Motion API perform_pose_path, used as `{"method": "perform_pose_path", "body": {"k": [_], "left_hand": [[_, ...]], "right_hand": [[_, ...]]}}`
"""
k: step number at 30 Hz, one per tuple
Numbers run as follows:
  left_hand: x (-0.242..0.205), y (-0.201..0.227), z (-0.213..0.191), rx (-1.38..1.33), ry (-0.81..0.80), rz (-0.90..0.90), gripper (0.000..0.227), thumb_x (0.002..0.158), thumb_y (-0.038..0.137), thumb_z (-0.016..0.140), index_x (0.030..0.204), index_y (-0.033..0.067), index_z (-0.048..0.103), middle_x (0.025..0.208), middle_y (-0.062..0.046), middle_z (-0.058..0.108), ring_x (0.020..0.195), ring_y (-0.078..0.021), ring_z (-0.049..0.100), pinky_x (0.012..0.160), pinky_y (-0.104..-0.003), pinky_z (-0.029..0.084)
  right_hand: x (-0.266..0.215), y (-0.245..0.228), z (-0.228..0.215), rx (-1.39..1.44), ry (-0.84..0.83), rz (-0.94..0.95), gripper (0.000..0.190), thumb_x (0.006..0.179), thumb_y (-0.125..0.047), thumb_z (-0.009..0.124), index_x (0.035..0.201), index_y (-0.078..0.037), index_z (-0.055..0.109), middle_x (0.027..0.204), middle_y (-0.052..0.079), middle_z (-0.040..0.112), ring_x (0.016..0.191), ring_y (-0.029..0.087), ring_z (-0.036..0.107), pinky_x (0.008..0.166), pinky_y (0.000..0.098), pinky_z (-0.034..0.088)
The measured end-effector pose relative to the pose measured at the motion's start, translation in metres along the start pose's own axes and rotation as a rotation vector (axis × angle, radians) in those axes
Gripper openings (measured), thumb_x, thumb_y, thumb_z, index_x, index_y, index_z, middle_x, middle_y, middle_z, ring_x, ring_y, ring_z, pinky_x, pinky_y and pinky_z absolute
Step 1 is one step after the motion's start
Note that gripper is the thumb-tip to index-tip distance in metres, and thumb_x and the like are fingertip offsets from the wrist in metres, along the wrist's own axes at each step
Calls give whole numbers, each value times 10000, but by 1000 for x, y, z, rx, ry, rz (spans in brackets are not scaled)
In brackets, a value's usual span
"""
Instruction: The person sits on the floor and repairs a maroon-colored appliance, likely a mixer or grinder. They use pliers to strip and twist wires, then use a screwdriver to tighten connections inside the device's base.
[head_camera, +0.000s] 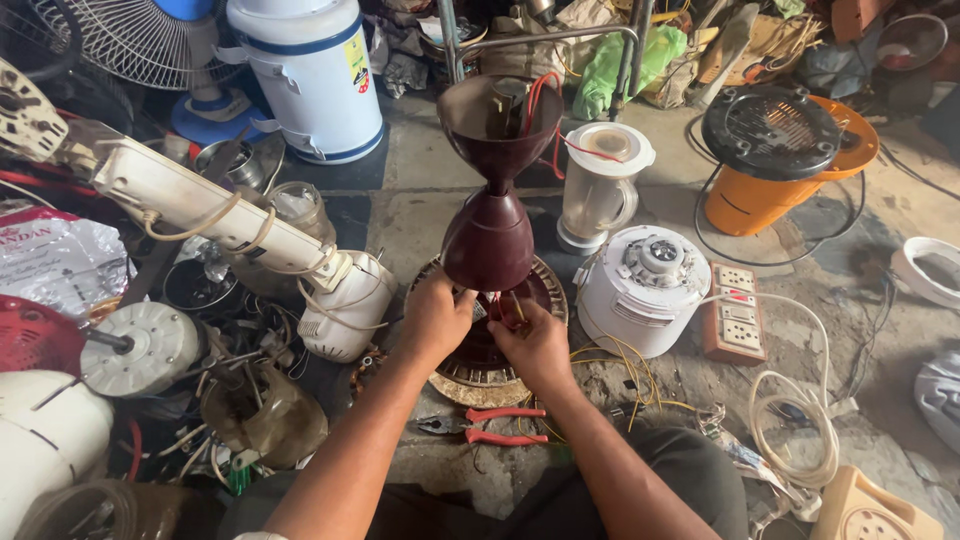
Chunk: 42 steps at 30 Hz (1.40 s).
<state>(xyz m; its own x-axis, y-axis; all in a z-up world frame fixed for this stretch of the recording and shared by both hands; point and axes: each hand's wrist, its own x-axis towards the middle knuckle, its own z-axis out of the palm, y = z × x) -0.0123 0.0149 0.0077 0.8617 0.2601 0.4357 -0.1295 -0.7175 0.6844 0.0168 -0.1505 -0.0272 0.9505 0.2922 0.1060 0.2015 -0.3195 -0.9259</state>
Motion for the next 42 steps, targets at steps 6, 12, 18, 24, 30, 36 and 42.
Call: {"method": "perform_pose_path", "body": {"k": [6,12,18,24,30,36,42], "left_hand": [[-12,5,-17,-24,-220,314,446,800,-16,666,1222,123,707,1266,-177,675,1206,-381,619,1010,-450,512],[-1,23,-30,147,-396,158,413,822,145,770,1223,168,673,1239,-118,678,1189,-337,628,978,-444,513],[2,25,-26,258,-434,134,323,886,182,729,1201,160,657,1259,-139,628,1193,-359,607,930,-475,512],[1,21,-22,256,-434,125,307,963,208,665,1267,193,618,1257,-105,641,1201,-340,632,959,-460,531],[-11,18,-27,78,-261,269,658,916,16,564,1534,146,379,1435,-243,523,1273,-447,555,1007,-493,501],[-24,24,-10,-97,-13,245,446,961,82,612,1381,15,477,1302,-230,590,1218,-428,590,1013,-491,480],[-30,52,10,119,268,3,354,859,287,773,1057,33,626,1009,-161,652,978,-380,627,860,-498,487]], "right_hand": [[13,19,-4,228,-181,19,346,836,-146,818,1138,5,741,993,50,795,867,95,718,829,266,573],[19,20,-10,220,-207,88,322,862,-158,810,1136,-2,744,975,58,794,860,98,703,805,278,571],[16,15,-16,110,-245,27,331,847,-154,832,1127,0,746,874,36,724,745,93,596,689,275,506],[6,-7,-32,315,-267,84,356,847,-115,727,1192,-40,679,931,-36,730,773,42,630,699,230,515],[8,4,-29,230,-226,130,273,885,-137,724,1135,-25,728,843,-2,700,726,58,594,660,239,484],[11,22,-20,275,-187,154,222,883,-122,743,1078,-21,716,769,3,671,638,72,554,592,250,455],[12,37,-14,225,-158,12,193,867,-101,729,1044,-24,726,821,-22,736,705,13,620,638,198,498]]}}
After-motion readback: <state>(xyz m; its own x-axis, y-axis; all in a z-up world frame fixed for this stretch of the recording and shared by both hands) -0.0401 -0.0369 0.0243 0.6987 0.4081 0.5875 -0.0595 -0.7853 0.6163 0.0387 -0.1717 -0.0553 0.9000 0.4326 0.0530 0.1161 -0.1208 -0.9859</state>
